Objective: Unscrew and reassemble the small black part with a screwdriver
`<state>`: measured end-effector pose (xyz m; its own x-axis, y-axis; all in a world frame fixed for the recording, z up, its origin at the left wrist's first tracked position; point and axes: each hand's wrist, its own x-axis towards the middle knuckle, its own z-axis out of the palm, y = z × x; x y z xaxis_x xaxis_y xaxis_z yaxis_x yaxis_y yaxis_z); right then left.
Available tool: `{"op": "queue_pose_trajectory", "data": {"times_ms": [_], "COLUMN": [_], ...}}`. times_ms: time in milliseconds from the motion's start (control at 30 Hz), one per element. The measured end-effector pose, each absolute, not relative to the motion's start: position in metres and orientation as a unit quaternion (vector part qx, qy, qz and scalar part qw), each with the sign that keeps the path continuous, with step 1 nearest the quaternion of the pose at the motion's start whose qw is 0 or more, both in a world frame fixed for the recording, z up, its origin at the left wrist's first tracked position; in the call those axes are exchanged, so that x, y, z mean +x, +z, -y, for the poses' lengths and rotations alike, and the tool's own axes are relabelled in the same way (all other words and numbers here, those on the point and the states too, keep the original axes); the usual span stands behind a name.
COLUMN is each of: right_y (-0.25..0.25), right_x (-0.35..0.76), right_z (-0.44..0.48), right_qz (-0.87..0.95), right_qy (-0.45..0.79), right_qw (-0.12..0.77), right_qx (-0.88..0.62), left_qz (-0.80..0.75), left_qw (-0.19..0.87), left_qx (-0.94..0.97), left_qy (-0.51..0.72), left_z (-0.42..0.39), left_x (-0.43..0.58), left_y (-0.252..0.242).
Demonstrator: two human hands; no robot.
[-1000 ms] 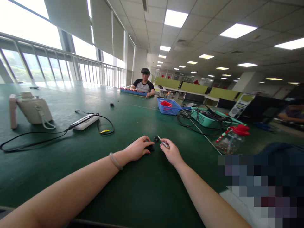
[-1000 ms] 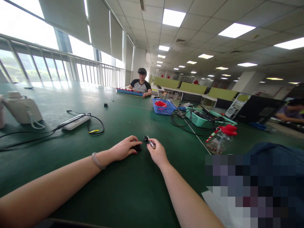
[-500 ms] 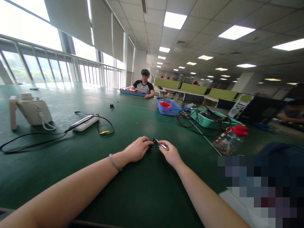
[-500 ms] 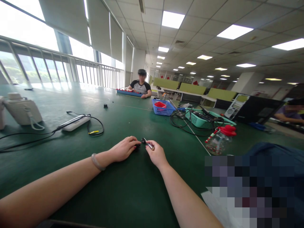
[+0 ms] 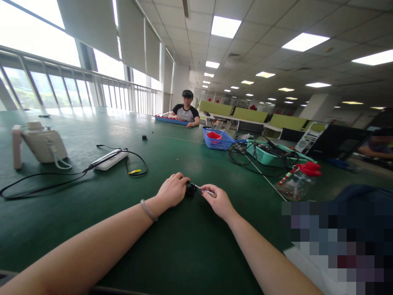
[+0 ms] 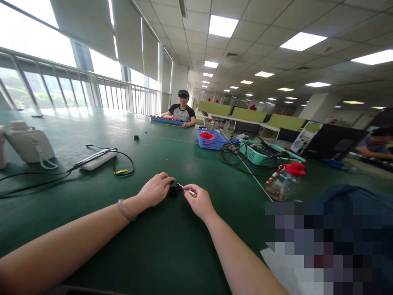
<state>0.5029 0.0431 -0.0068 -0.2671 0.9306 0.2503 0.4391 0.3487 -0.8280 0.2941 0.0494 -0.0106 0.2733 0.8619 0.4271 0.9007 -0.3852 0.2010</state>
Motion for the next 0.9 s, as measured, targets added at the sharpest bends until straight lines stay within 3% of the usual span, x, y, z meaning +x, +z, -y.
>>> {"op": "queue_pose_trajectory", "data": {"times_ms": [200, 467, 667, 900], "right_y": [-0.001, 0.004, 0.001, -0.002], "right_x": [0.502, 0.509, 0.508, 0.509], "right_z": [-0.038, -0.043, -0.045, -0.047], "right_qz": [0.740, 0.698, 0.693, 0.695], "right_qy": [0.329, 0.309, 0.290, 0.277], "right_qw": [0.373, 0.437, 0.447, 0.447], "right_qx": [-0.452, -0.476, -0.486, -0.491], "left_qz": [0.597, 0.606, 0.512, 0.425], "left_qw": [0.040, 0.035, -0.039, -0.089], "left_qx": [-0.779, -0.773, -0.819, -0.874], "left_qy": [-0.186, -0.186, -0.256, -0.218], "left_z": [-0.050, -0.046, -0.046, -0.038], "left_x": [0.292, 0.293, 0.297, 0.299], "left_y": [-0.010, -0.009, -0.011, -0.011]}}
